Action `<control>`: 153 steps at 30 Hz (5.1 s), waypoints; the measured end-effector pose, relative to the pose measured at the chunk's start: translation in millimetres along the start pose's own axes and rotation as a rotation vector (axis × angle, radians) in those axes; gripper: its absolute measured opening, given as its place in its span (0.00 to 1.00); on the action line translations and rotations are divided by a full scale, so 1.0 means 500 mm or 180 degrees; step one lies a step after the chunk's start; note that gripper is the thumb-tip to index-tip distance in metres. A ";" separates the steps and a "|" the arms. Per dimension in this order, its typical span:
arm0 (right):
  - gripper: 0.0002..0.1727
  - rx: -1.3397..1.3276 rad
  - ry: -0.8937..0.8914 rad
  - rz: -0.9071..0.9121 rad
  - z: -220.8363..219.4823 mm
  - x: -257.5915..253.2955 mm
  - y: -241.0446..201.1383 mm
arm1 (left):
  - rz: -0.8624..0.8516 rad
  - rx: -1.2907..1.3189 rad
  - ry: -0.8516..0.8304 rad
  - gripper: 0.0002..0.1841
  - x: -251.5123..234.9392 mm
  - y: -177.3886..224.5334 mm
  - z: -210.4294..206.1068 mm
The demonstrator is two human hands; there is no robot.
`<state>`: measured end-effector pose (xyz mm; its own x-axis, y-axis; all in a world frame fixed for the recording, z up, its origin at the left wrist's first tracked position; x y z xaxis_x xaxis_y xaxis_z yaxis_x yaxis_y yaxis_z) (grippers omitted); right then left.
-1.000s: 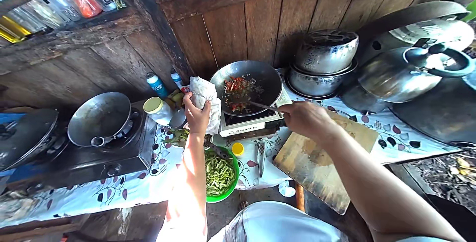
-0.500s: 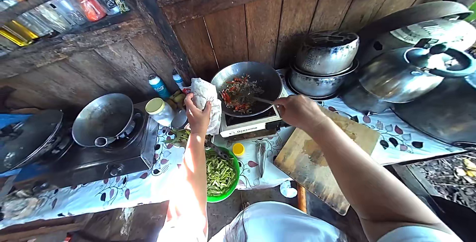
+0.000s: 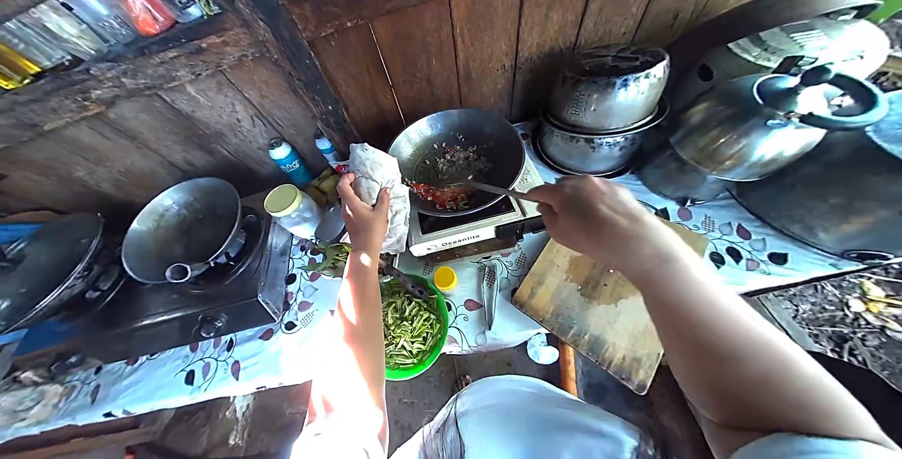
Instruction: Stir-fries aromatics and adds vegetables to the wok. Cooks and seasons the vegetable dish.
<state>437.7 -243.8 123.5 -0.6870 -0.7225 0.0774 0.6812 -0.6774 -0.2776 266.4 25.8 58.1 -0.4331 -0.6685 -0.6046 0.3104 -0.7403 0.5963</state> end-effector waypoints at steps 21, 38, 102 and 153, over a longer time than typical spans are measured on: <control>0.13 -0.0059 -0.0006 -0.0333 -0.022 0.029 -0.024 | 0.0115 -0.0191 -0.0008 0.37 -0.004 0.001 -0.001; 0.17 -0.0152 -0.0113 -0.0679 -0.082 -0.091 -0.009 | 0.0066 -0.0445 -0.0425 0.35 -0.016 0.012 0.012; 0.19 -0.0198 -0.0105 -0.0490 -0.102 -0.129 -0.020 | 0.0006 -0.0856 -0.0806 0.36 -0.042 0.020 0.005; 0.17 -0.0063 -0.0027 -0.0499 -0.072 -0.123 -0.019 | -0.0008 -0.0969 -0.0840 0.36 -0.039 0.015 0.002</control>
<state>464.4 -188.2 86.9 -0.7823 -0.6093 0.1293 0.5606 -0.7792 -0.2803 276.2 33.5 74.8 -0.6242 -0.6549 -0.4259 0.5283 -0.7555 0.3874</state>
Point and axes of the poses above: each hand's wrist, its own x-axis away from the middle knuckle, its own z-axis out of the back of the hand, y = z × x, the point moved 5 cm from there along -x, towards the middle knuckle, and after that the axes turned 15 degrees about -z, right-handed, at the moved point
